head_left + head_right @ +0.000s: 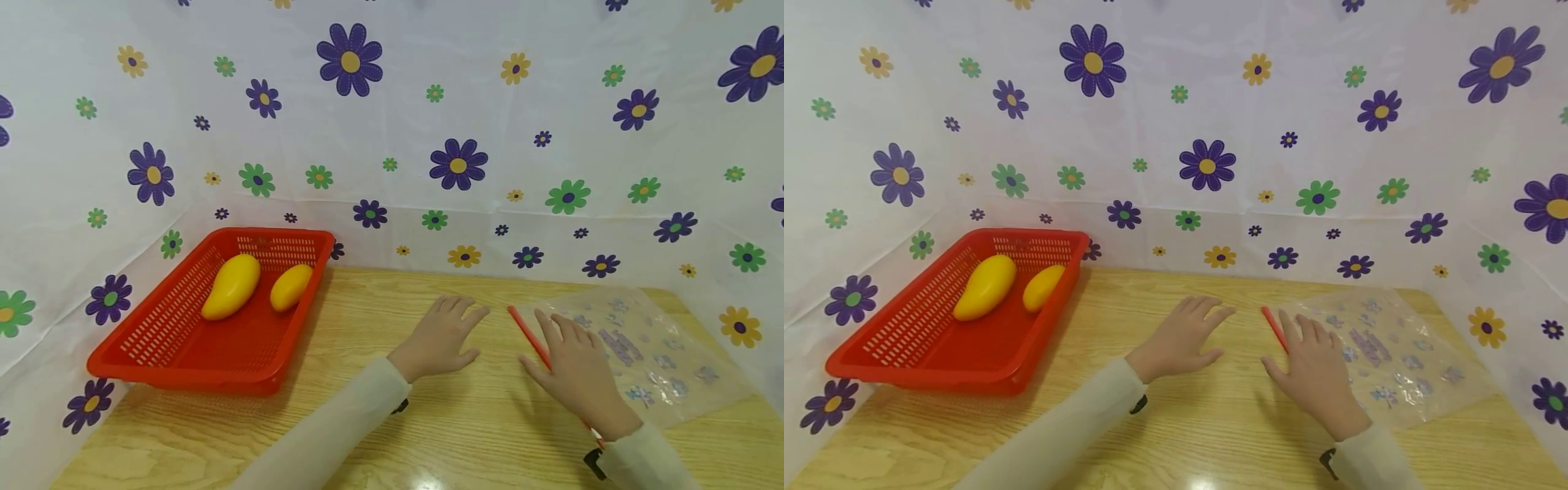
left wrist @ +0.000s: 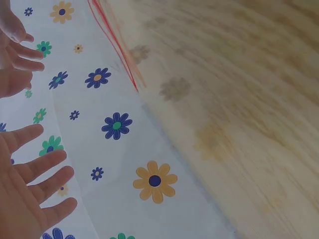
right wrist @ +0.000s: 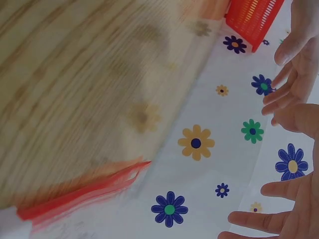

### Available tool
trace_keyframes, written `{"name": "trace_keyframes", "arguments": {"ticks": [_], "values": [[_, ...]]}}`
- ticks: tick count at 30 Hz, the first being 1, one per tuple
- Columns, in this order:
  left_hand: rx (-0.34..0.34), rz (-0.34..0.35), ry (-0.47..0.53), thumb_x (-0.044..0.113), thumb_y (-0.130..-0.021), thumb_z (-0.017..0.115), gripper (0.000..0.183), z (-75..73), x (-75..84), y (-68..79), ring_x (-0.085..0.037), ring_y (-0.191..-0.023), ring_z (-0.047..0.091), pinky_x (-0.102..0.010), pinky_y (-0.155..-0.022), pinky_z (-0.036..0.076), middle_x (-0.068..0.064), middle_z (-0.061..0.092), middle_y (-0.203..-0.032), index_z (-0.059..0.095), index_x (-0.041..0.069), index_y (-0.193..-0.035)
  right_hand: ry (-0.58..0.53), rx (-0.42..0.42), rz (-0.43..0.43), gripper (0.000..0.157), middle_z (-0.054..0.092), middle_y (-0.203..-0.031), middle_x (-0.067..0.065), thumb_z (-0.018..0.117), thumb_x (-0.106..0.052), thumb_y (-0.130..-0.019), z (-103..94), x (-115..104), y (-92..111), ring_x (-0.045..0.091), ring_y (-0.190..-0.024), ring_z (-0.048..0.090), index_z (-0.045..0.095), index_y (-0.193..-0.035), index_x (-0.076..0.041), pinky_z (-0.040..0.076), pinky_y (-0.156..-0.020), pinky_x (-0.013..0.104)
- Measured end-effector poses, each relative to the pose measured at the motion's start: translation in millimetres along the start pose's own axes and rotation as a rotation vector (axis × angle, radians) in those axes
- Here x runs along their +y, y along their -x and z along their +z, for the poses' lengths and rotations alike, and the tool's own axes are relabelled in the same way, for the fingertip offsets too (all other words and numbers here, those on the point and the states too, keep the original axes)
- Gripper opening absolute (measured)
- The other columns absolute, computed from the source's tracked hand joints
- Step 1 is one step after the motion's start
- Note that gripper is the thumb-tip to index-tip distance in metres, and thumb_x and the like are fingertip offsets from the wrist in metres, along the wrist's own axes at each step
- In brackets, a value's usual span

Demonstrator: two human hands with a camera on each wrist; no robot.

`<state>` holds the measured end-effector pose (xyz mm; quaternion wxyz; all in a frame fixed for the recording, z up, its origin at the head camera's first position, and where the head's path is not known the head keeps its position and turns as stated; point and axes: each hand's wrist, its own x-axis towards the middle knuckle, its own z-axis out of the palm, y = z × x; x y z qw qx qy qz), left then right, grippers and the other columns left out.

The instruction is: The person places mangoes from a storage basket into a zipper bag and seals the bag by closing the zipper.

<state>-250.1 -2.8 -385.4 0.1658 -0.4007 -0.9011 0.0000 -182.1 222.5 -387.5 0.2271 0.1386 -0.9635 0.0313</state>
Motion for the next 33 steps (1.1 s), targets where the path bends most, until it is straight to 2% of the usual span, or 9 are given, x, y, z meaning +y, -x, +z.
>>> {"name": "trace_keyframes", "arguments": {"ticks": [6,16,22,27,33], "values": [[-0.027,0.078,-0.016,0.042,-0.088,0.059,0.06,6.8,5.2,-14.8,-0.021,-0.126,0.046,-0.038,-0.109,0.035,-0.006,0.05,-0.135,0.041,0.018,-0.14,0.023,-0.03,0.027,0.075,0.053,-0.124,0.026,0.068,-0.043,-0.08,1.1,6.7,3.7,0.045,-0.112,0.052,0.041,-0.138,-0.005,0.04,-0.089,0.065],[-0.033,0.143,-0.046,0.039,-0.088,0.06,0.057,14.6,15.5,-37.7,-0.019,-0.124,0.049,-0.035,-0.108,0.036,-0.004,0.052,-0.135,0.043,0.017,-0.138,0.06,-0.03,0.047,0.074,0.056,-0.118,0.027,0.07,-0.042,-0.077,1.0,14.5,6.9,0.046,-0.107,0.054,0.044,-0.135,-0.004,0.041,-0.09,0.064],[-0.093,0.142,-0.017,0.036,-0.09,0.058,0.054,19.0,21.5,-51.9,-0.019,-0.125,0.049,-0.035,-0.11,0.034,-0.003,0.052,-0.134,0.044,0.017,-0.138,0.086,-0.075,0.059,0.071,0.057,-0.116,0.026,0.069,-0.043,-0.079,-0.2,16.2,7.7,0.043,-0.105,0.056,0.046,-0.134,-0.003,0.043,-0.089,0.06],[-0.158,0.138,-0.004,0.035,-0.091,0.056,0.052,22.2,30.3,-63.3,-0.017,-0.127,0.047,-0.035,-0.111,0.033,0.0,0.051,-0.135,0.043,0.02,-0.139,0.094,-0.114,0.075,0.061,0.061,-0.11,0.023,0.067,-0.042,-0.081,1.6,19.1,9.1,0.042,-0.096,0.06,0.054,-0.125,-0.002,0.045,-0.085,0.059],[-0.19,0.143,-0.01,0.037,-0.092,0.054,0.052,27.3,38.4,-72.2,-0.014,-0.129,0.045,-0.032,-0.111,0.033,0.002,0.049,-0.137,0.041,0.023,-0.14,0.086,-0.144,0.082,0.054,0.063,-0.109,0.022,0.067,-0.039,-0.082,4.7,21.6,11.2,0.04,-0.089,0.063,0.058,-0.119,-0.001,0.048,-0.076,0.058]]}}
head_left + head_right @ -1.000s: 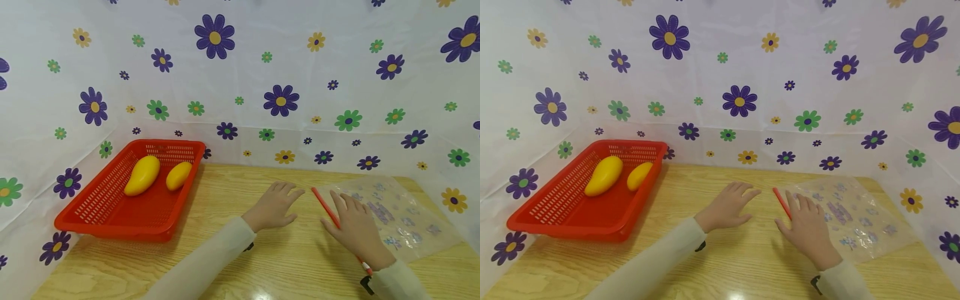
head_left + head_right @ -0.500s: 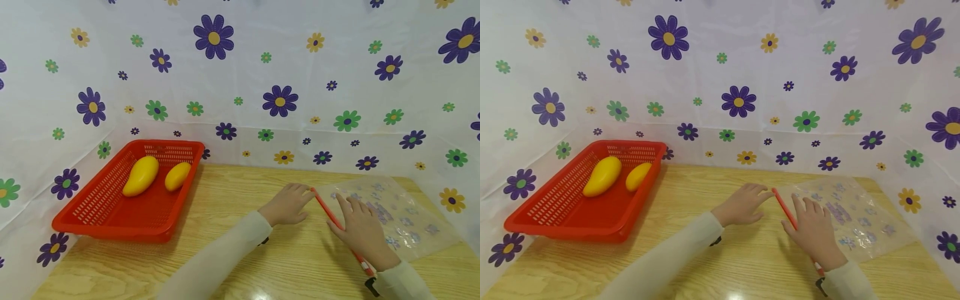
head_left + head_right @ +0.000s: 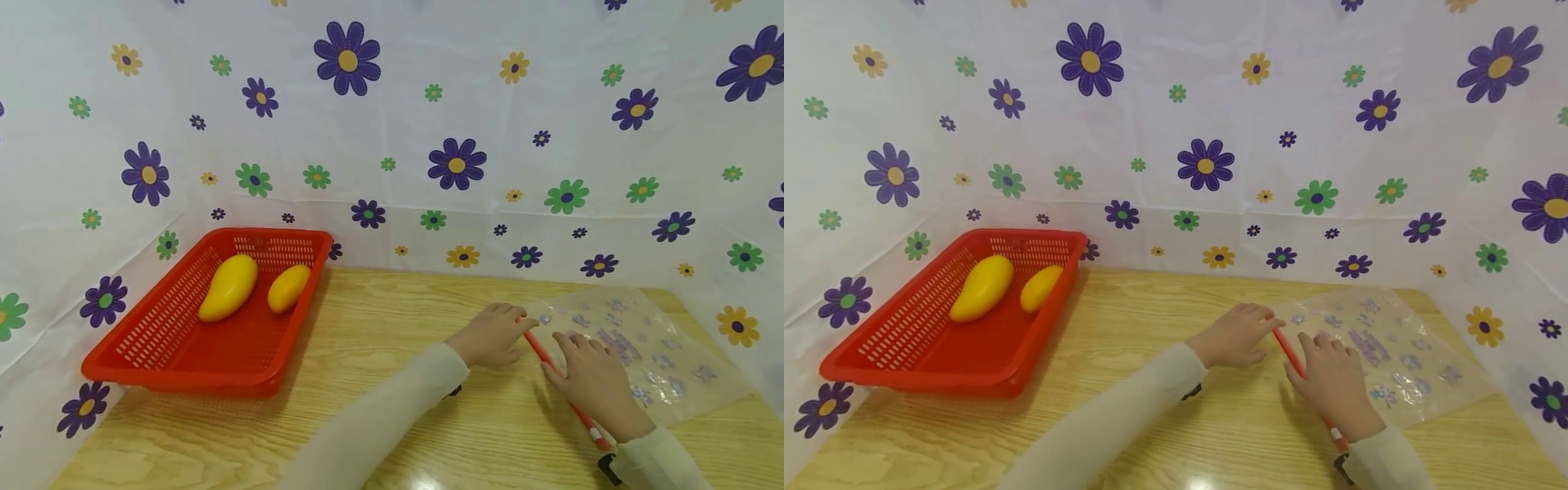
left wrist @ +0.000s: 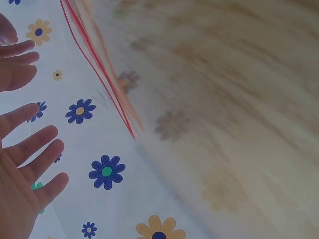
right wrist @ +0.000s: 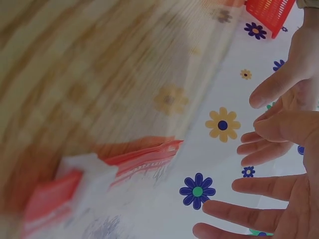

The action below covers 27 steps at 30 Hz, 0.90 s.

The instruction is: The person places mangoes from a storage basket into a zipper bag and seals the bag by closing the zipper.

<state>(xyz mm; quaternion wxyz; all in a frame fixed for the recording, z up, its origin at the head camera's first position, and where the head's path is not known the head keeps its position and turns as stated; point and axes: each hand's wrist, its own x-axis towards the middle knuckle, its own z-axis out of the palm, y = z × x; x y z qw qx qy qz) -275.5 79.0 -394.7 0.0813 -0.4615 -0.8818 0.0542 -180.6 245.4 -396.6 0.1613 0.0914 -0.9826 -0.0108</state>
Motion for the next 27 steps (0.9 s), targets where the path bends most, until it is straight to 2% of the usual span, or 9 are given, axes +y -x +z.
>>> {"name": "trace_keyframes", "arguments": {"ticks": [5,9,16,23,27], "values": [[-0.016,-0.006,0.021,0.036,-0.092,0.054,0.053,4.7,3.0,-8.5,-0.012,-0.129,0.044,-0.031,-0.112,0.031,0.005,0.049,-0.136,0.039,0.025,-0.142,-0.005,0.008,-0.018,0.054,0.065,-0.106,0.022,0.068,-0.037,-0.081,2.0,3.3,0.4,0.038,-0.08,0.064,0.058,-0.118,0.001,0.051,-0.067,0.054],[-0.027,0.001,0.014,0.035,-0.093,0.053,0.052,7.1,4.6,-14.0,-0.013,-0.128,0.045,-0.031,-0.112,0.031,0.004,0.049,-0.136,0.04,0.024,-0.141,-0.001,-0.039,-0.021,0.053,0.065,-0.1,0.022,0.069,-0.036,-0.081,3.6,5.2,-0.4,0.036,-0.074,0.064,0.057,-0.118,0.0,0.05,-0.062,0.052],[-0.073,-0.015,-0.002,0.034,-0.093,0.052,0.047,8.0,10.2,-20.6,-0.011,-0.128,0.045,-0.031,-0.113,0.031,0.006,0.049,-0.136,0.043,0.026,-0.139,-0.004,-0.106,0.001,0.049,0.065,-0.092,0.02,0.07,-0.034,-0.08,7.4,7.6,-0.2,0.032,-0.07,0.063,0.059,-0.114,0.0,0.049,-0.059,0.05],[-0.11,-0.026,0.008,0.031,-0.093,0.051,0.044,13.7,13.8,-27.6,-0.009,-0.122,0.048,-0.029,-0.109,0.036,0.008,0.052,-0.131,0.046,0.027,-0.137,-0.032,-0.182,0.029,0.045,0.068,-0.088,0.016,0.069,-0.03,-0.08,7.8,9.7,-1.5,0.033,-0.075,0.065,0.06,-0.112,0.002,0.049,-0.064,0.053],[-0.12,-0.028,0.004,0.031,-0.093,0.051,0.043,19.2,15.7,-31.6,-0.008,-0.119,0.049,-0.027,-0.105,0.039,0.009,0.052,-0.129,0.046,0.028,-0.135,-0.046,-0.221,0.03,0.039,0.067,-0.078,0.011,0.068,-0.027,-0.081,6.7,10.3,-3.0,0.028,-0.066,0.063,0.062,-0.107,0.001,0.049,-0.057,0.048]]}}
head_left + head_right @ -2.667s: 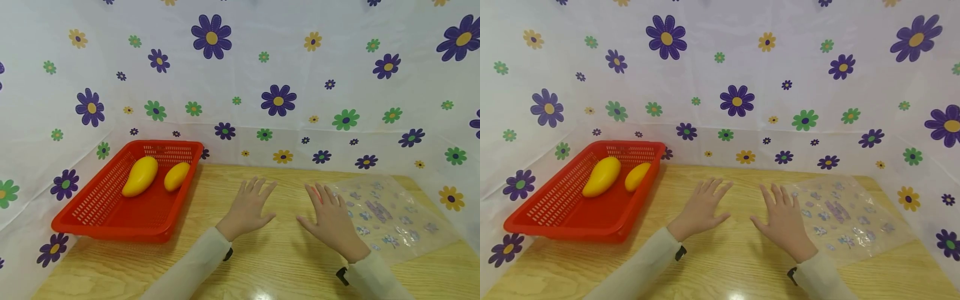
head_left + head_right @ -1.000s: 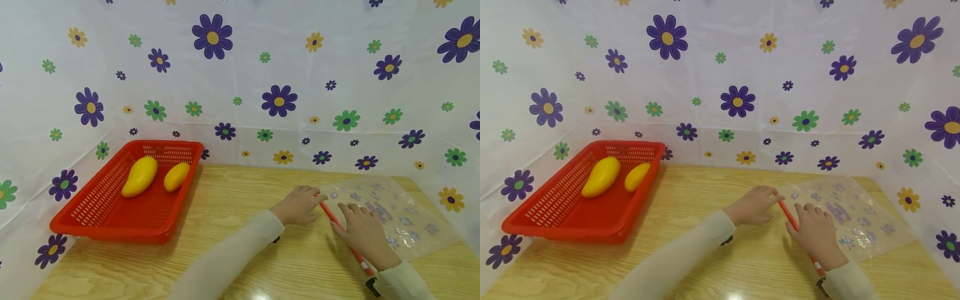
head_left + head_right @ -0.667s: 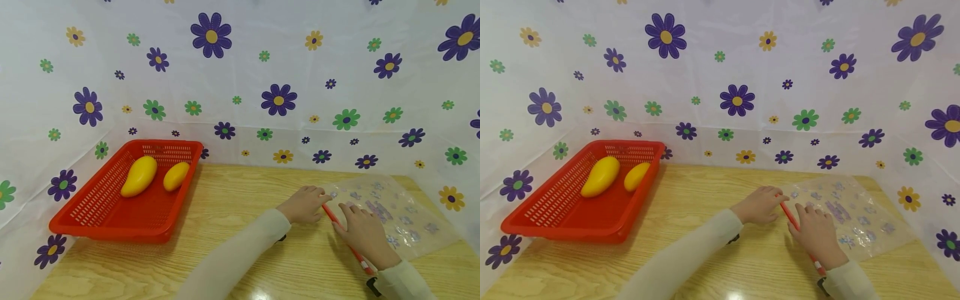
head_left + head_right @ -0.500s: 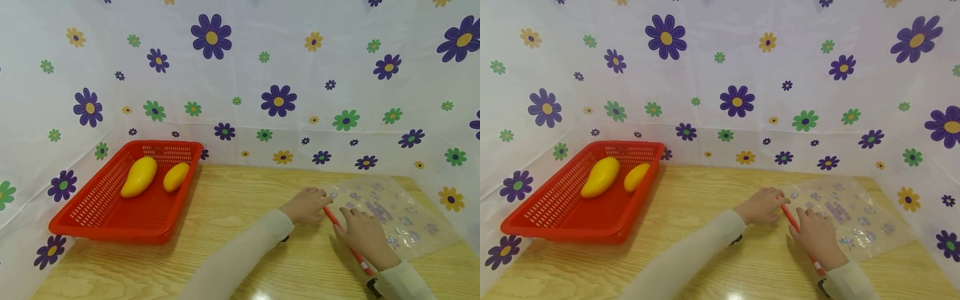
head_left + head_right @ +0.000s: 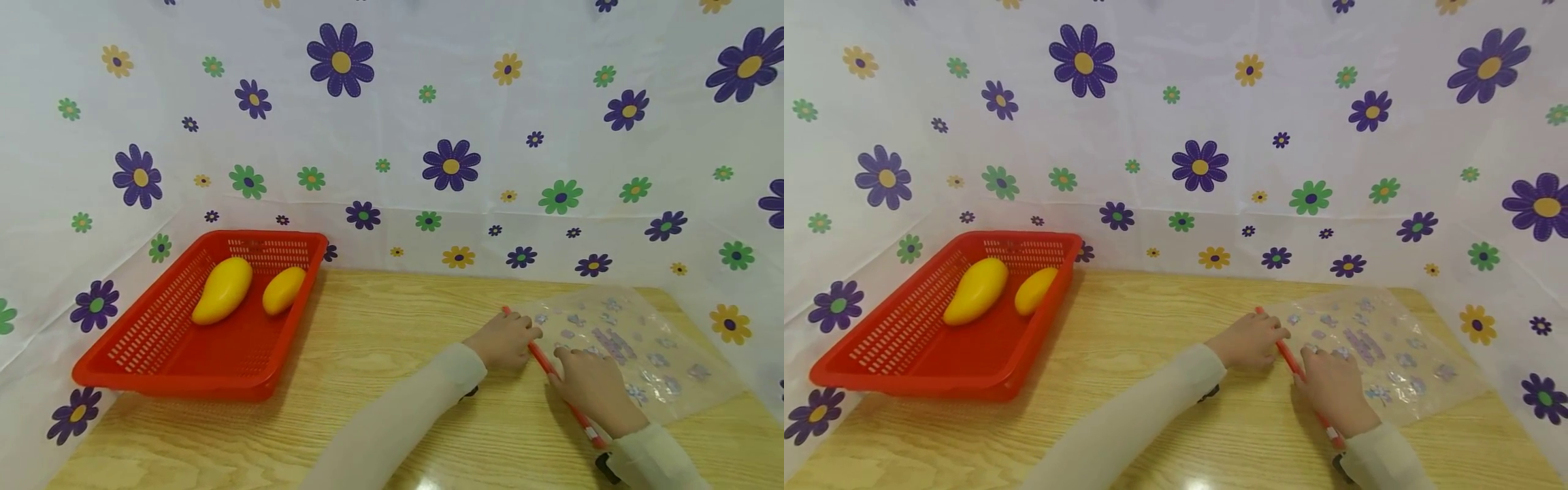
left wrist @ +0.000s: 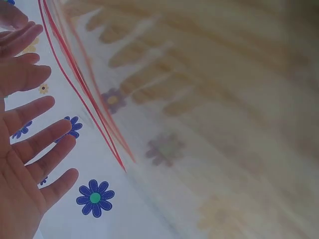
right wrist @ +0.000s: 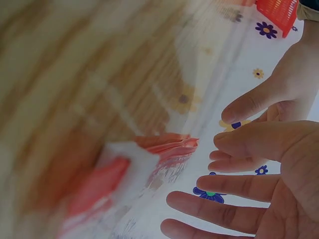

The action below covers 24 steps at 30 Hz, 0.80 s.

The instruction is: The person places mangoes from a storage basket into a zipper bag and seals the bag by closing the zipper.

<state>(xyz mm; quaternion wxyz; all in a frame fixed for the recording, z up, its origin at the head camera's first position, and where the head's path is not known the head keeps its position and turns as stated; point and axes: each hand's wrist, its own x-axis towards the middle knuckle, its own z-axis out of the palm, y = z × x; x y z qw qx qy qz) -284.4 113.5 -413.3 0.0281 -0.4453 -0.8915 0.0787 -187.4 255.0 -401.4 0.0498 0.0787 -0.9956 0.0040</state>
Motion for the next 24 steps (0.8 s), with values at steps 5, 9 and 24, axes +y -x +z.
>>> {"name": "trace_keyframes", "arguments": {"ticks": [5,9,24], "values": [[-0.012,0.001,0.004,0.03,-0.093,0.052,0.042,1.0,2.4,-5.2,-0.008,-0.119,0.049,-0.026,-0.105,0.039,0.009,0.051,-0.13,0.047,0.029,-0.135,-0.025,-0.026,-0.002,0.032,0.063,-0.068,0.006,0.068,-0.023,-0.081,-0.4,0.5,-0.6,0.021,-0.057,0.058,0.062,-0.101,0.001,0.046,-0.051,0.042],[-0.03,-0.002,0.02,0.028,-0.092,0.052,0.042,-0.1,3.5,-9.1,-0.009,-0.121,0.048,-0.026,-0.106,0.037,0.009,0.05,-0.132,0.048,0.029,-0.134,-0.032,-0.039,-0.003,0.029,0.064,-0.069,0.007,0.068,-0.022,-0.081,0.2,0.8,-1.5,0.02,-0.057,0.057,0.063,-0.098,0.0,0.046,-0.05,0.04],[-0.061,-0.011,0.024,0.021,-0.092,0.054,0.023,4.1,5.9,-18.5,-0.009,-0.098,0.055,-0.025,-0.093,0.043,0.011,0.062,-0.11,0.062,0.03,-0.112,-0.05,-0.061,-0.013,0.016,0.051,-0.06,0.0,0.068,-0.019,-0.08,5.5,4.4,0.9,0.014,-0.051,0.042,0.058,-0.076,-0.008,0.034,-0.044,0.029]]}}
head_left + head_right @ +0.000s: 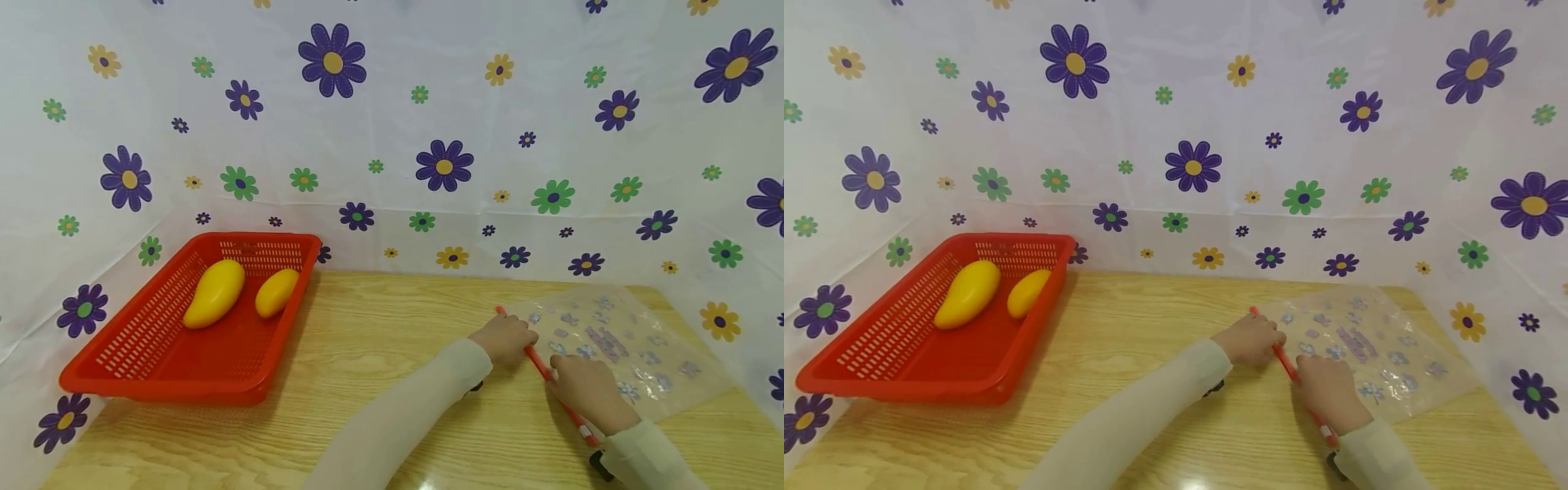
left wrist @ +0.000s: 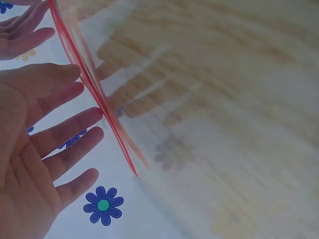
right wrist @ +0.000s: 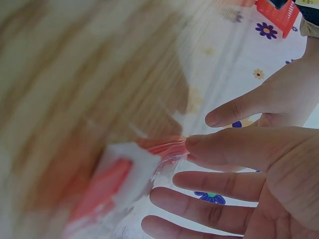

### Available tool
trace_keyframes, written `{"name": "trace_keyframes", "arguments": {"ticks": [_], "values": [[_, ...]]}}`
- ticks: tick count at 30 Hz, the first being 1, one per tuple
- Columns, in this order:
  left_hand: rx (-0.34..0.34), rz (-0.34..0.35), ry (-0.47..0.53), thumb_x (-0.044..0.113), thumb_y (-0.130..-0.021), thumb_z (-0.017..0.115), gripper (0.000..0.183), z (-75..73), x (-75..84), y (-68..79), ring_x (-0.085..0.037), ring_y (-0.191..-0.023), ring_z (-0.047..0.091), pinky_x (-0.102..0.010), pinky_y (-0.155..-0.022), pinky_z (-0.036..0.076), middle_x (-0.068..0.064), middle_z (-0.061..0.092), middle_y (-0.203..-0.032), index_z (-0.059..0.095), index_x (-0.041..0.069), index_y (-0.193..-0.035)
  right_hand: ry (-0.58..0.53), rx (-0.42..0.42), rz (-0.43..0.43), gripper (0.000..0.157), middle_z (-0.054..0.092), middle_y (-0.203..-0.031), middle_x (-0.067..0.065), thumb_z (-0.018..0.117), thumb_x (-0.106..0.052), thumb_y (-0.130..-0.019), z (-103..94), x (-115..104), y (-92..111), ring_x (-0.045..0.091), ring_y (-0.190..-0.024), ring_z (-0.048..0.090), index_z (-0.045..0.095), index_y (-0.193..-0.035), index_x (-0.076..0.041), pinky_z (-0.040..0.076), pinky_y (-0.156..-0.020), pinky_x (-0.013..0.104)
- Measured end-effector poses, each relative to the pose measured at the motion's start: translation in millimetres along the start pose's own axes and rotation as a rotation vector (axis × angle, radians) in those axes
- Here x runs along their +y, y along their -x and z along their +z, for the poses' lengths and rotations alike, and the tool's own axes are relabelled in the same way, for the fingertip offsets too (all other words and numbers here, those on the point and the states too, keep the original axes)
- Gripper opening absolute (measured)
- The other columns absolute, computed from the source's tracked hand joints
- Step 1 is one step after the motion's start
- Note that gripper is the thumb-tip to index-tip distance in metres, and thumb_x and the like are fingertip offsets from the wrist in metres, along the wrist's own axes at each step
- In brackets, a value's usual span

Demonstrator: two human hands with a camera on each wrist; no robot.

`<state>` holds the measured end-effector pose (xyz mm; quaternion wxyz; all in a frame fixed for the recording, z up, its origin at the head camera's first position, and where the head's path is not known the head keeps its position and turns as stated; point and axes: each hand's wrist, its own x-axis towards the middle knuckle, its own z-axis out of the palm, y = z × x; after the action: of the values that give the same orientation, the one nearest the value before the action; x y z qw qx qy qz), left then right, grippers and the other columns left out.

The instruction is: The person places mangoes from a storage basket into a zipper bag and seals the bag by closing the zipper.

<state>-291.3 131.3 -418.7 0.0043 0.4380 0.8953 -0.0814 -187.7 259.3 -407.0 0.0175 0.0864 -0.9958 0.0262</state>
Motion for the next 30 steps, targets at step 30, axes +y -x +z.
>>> {"name": "trace_keyframes", "arguments": {"ticks": [30], "values": [[-0.006,0.019,0.01,0.02,-0.094,0.053,0.017,-5.6,1.6,3.3,-0.008,-0.083,0.056,-0.021,-0.077,0.045,0.011,0.064,-0.096,0.067,0.029,-0.1,-0.068,-0.077,0.023,0.025,0.045,-0.058,0.0,0.069,-0.015,-0.08,-0.1,-1.6,-2.3,0.014,-0.052,0.04,0.048,-0.067,-0.008,0.031,-0.046,0.028]]}}
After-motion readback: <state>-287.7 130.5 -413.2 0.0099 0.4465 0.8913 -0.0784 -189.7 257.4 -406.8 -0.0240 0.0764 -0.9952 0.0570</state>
